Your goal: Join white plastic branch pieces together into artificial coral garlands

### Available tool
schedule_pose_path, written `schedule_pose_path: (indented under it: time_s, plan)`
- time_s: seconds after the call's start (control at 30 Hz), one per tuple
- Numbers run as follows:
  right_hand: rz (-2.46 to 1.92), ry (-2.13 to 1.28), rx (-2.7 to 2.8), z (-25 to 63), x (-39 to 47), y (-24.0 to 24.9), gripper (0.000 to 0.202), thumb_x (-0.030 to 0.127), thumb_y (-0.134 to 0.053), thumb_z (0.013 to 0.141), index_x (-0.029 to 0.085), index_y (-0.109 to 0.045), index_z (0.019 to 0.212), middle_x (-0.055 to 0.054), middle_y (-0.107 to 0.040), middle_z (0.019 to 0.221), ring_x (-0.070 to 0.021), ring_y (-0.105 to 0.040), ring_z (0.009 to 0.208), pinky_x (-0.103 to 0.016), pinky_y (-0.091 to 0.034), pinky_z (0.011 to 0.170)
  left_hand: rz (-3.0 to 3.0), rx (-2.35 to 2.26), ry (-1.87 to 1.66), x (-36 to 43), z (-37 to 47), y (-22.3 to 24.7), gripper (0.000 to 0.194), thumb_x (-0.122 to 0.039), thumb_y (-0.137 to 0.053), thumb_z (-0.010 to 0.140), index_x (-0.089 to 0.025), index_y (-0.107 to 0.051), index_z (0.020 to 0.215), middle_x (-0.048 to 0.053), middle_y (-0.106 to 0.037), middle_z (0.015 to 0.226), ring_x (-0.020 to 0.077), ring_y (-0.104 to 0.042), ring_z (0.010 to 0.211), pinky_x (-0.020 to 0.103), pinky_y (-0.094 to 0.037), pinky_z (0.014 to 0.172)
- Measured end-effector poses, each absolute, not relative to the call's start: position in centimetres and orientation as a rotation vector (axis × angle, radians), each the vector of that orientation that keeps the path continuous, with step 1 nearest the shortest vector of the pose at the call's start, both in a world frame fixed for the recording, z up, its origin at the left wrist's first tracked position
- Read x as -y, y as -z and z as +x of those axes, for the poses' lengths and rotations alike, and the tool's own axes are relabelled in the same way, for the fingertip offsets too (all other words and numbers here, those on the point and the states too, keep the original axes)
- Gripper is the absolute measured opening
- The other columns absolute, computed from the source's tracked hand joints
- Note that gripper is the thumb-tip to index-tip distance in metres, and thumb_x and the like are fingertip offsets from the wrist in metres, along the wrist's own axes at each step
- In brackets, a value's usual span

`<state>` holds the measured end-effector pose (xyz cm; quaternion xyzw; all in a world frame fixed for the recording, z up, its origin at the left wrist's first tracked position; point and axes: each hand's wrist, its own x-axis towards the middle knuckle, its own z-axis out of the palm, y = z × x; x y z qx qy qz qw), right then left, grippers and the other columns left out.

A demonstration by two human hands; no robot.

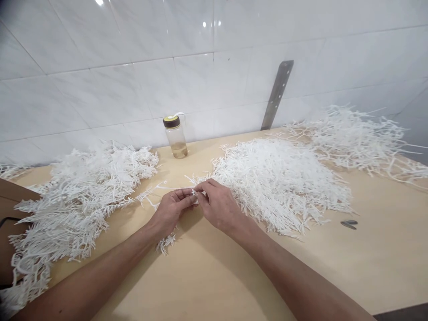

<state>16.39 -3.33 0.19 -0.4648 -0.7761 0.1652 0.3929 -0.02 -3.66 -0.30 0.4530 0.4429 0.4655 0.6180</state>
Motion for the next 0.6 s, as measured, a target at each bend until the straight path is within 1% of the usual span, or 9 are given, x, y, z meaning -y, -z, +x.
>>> schedule_pose_path:
  time_s: [0.1,0.27,0.33,0.43,0.5,0.6]
  plan:
    - [-1.249,-0.489,1.937,16.5,3.3,-0.6,0.017,0.021,-0.053,0.09,0.02,-0.07,0.093,-0.005,-0.072,0.092,-0.016,-0.065,0.074,-0.028,-0.049,0.067,1.032,-1.039,-1.079,3.5,-0.1,0.6,0.03,-0.033,-0.084,0.066,-0.012,-0.076,0.087,0.006,-0.07,0.075,0.0154,-0.063,0.073,0.027,-0.048,0.073]
    - [-1.323,-0.609,1.909,16.7,3.2,-1.2,0.019,0.033,-0.057,0.091,0.022,-0.072,0.09,-0.002,-0.074,0.086,-0.0161,-0.065,0.071,-0.028,-0.047,0.067,1.066,-1.058,-1.061,3.4,-0.3,0.7,0.027,-0.034,-0.081,0.069,-0.014,-0.077,0.086,0.006,-0.071,0.075,0.0172,-0.064,0.076,0.029,-0.049,0.076]
    - [-1.326,-0.594,1.901,16.7,3.1,-1.0,0.016,0.031,-0.059,0.089,0.021,-0.071,0.091,-0.002,-0.074,0.087,-0.016,-0.065,0.072,-0.028,-0.048,0.069,1.085,-1.073,-1.043,3.6,-0.2,0.3,0.028,-0.035,-0.081,0.069,-0.015,-0.078,0.087,0.006,-0.072,0.077,0.017,-0.063,0.075,0.029,-0.048,0.075]
    - [-1.285,-0.479,1.908,16.5,3.0,-0.7,0.01,0.023,-0.061,0.087,0.019,-0.07,0.091,-0.004,-0.072,0.089,-0.0169,-0.066,0.081,-0.028,-0.048,0.077,1.11,-1.147,-1.007,3.9,0.1,-0.5,0.034,-0.038,-0.082,0.065,-0.015,-0.079,0.091,0.007,-0.074,0.082,0.0189,-0.064,0.077,0.029,-0.049,0.074]
    - [-1.269,-0.395,1.931,16.4,3.0,-0.7,0.009,0.02,-0.06,0.088,0.018,-0.069,0.09,-0.006,-0.072,0.093,-0.0173,-0.065,0.086,-0.028,-0.047,0.082,1.16,-1.229,-0.985,4.0,0.2,-1.0,0.038,-0.041,-0.082,0.064,-0.016,-0.078,0.093,0.008,-0.076,0.089,0.021,-0.065,0.083,0.029,-0.049,0.076]
    - [-1.276,-0.372,2.029,16.3,2.9,-1.2,0.01,0.019,-0.057,0.09,0.018,-0.068,0.089,-0.006,-0.071,0.093,-0.0176,-0.065,0.089,-0.028,-0.047,0.084,1.182,-1.348,-0.996,3.6,0.2,-1.1,0.044,-0.046,-0.085,0.058,-0.017,-0.078,0.09,0.007,-0.077,0.089,0.0235,-0.067,0.086,0.028,-0.051,0.076]
